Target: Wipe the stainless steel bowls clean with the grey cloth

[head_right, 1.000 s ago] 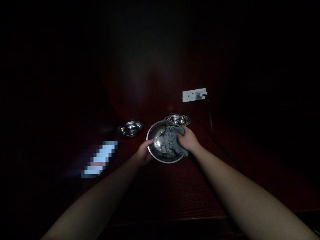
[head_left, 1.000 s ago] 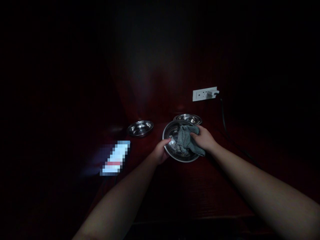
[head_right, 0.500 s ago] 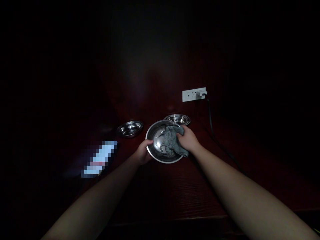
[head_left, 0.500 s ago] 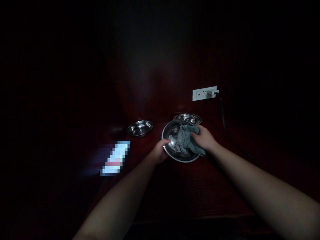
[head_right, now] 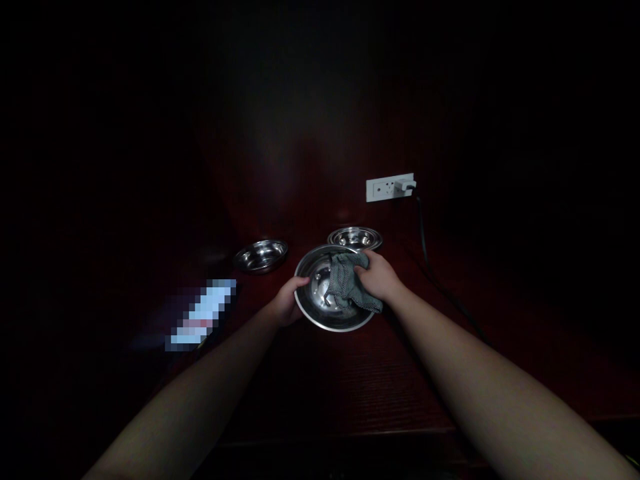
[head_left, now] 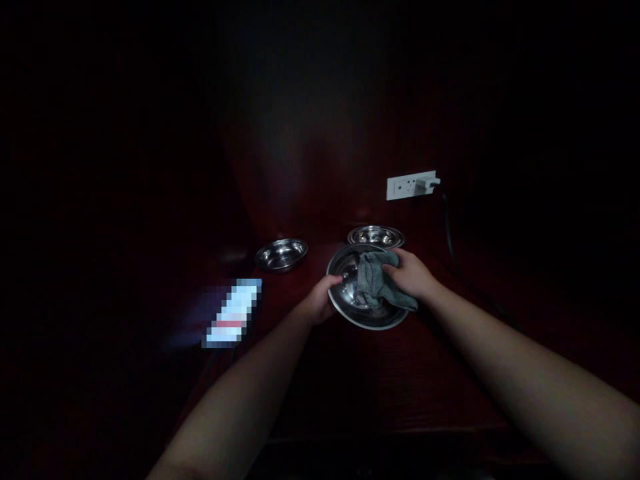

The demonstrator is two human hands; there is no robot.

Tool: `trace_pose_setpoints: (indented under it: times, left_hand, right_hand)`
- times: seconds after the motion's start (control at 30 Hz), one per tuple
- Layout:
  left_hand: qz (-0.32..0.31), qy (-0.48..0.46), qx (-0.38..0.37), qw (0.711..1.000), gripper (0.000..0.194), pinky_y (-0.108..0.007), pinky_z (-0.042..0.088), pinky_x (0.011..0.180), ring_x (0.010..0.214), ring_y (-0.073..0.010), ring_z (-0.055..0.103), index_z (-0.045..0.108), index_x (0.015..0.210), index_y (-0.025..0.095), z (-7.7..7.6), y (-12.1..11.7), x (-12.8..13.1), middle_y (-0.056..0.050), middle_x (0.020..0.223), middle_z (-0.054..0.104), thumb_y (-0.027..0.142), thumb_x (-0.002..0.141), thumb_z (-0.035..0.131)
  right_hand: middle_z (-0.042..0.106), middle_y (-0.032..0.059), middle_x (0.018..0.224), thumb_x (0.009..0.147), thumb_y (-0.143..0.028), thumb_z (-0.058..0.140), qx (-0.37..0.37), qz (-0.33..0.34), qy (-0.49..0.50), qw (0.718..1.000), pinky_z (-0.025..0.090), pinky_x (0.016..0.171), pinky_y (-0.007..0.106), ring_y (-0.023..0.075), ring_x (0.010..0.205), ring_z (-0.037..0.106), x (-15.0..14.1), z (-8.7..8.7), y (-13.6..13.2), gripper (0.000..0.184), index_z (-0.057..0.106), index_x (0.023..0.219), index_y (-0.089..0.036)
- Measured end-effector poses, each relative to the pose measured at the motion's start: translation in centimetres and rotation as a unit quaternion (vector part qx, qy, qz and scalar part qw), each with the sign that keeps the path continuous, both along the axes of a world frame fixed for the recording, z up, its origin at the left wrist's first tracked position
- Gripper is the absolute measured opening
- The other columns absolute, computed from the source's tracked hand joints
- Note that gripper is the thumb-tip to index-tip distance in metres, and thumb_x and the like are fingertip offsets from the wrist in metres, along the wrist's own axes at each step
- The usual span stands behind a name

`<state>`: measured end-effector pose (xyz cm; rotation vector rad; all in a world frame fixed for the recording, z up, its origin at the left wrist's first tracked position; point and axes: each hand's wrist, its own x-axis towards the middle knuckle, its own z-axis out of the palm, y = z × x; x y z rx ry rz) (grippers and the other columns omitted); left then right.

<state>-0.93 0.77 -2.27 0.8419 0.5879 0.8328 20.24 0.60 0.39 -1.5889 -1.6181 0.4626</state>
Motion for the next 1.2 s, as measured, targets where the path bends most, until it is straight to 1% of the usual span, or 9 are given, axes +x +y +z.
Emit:
trace_pose_setpoints:
  times: [0.13,0.3,0.4,0.5,0.67,0.77,0.97,1.1,1.2]
  left_hand:
    - [-0.003,-0.005,0.008,1.0,0.037,-0.043,0.038,0.096,0.099,-0.027,0.061,0.061,0.102,0.009,-0.1,-0.1,0.1,-0.012,0.094,0.069,0.034,0.075,0.055]
    - [-0.016,-0.036,0.026,0.999,0.045,-0.045,0.036,0.099,0.107,-0.0294,0.057,0.061,0.106,0.009,-0.5,-0.1,0.3,-0.015,0.099,0.068,0.043,0.077,0.054]
    - [0.015,-0.036,0.03,0.999,0.047,-0.045,0.037,0.098,0.108,-0.0294,0.056,0.059,0.109,0.01,-0.4,-0.1,0.4,-0.014,0.1,0.068,0.043,0.077,0.055]
    - [0.055,-0.04,0.036,0.997,0.045,-0.044,0.04,0.096,0.106,-0.0277,0.058,0.057,0.112,0.012,-0.3,-0.2,0.6,-0.013,0.1,0.068,0.037,0.075,0.059]
    - [0.056,-0.033,0.036,0.997,0.042,-0.042,0.04,0.096,0.1,-0.0271,0.061,0.06,0.107,0.008,-0.3,-0.2,1.1,-0.015,0.099,0.068,0.033,0.074,0.062]
    - [0.055,-0.023,0.03,0.998,0.041,-0.043,0.041,0.096,0.097,-0.0265,0.062,0.06,0.106,0.008,-0.4,0.0,1.2,-0.015,0.099,0.068,0.032,0.074,0.062]
    - [0.057,-0.013,0.021,0.998,0.034,-0.041,0.042,0.093,0.09,-0.024,0.064,0.062,0.101,0.009,-0.6,0.2,1.0,-0.013,0.093,0.069,0.027,0.072,0.061]
    - [0.044,0.009,0.021,0.999,0.03,-0.04,0.044,0.09,0.082,-0.022,0.064,0.063,0.095,0.009,-0.6,0.3,0.7,-0.011,0.085,0.069,0.023,0.069,0.059]
    - [0.036,0.016,0.021,0.999,0.029,-0.04,0.044,0.088,0.079,-0.0212,0.064,0.063,0.093,0.009,-0.4,0.2,0.5,-0.01,0.084,0.069,0.021,0.067,0.058]
  right_hand:
    - [0.066,0.0065,0.095,0.075,-0.02,0.054,0.006,0.009,0.005,1.0,0.046,0.078,0.029,0.0173,0.083,0.061,0.0,-0.1,0.1,0.03,0.059,0.104,-0.017]
    - [0.066,0.0056,0.09,0.075,-0.021,0.053,0.025,-0.011,-0.003,1.0,0.046,0.073,0.028,0.0171,0.078,0.06,-0.1,0.1,0.1,0.024,0.06,0.097,-0.017]
    - [0.065,0.0056,0.088,0.075,-0.022,0.052,0.052,-0.031,0.01,0.998,0.046,0.072,0.028,0.0171,0.077,0.06,0.0,0.1,0.2,0.02,0.059,0.093,-0.017]
    - [0.065,0.0055,0.088,0.076,-0.022,0.051,0.055,-0.043,0.057,0.996,0.046,0.073,0.028,0.017,0.078,0.061,0.1,-0.3,0.5,0.02,0.058,0.093,-0.017]
    - [0.066,0.0055,0.091,0.075,-0.023,0.051,0.033,-0.018,0.063,0.997,0.047,0.076,0.03,0.0173,0.08,0.062,0.2,-1.3,1.0,0.023,0.057,0.097,-0.017]
    - [0.066,0.0058,0.09,0.075,-0.023,0.052,0.023,-0.012,0.057,0.998,0.047,0.076,0.03,0.0175,0.079,0.062,0.3,-1.6,1.1,0.023,0.058,0.096,-0.017]
    - [0.065,0.006,0.089,0.075,-0.022,0.052,0.013,-0.016,0.038,0.999,0.047,0.075,0.029,0.0176,0.078,0.061,0.4,-1.4,1.0,0.022,0.058,0.096,-0.017]
    - [0.065,0.0066,0.09,0.075,-0.021,0.052,0.018,-0.008,0.027,0.999,0.047,0.074,0.028,0.0173,0.078,0.061,0.4,-1.1,0.8,0.025,0.058,0.099,-0.016]
    - [0.066,0.0065,0.091,0.075,-0.022,0.053,0.008,-0.003,0.017,1.0,0.047,0.074,0.029,0.0175,0.078,0.061,0.5,-0.9,0.7,0.026,0.059,0.1,-0.016]
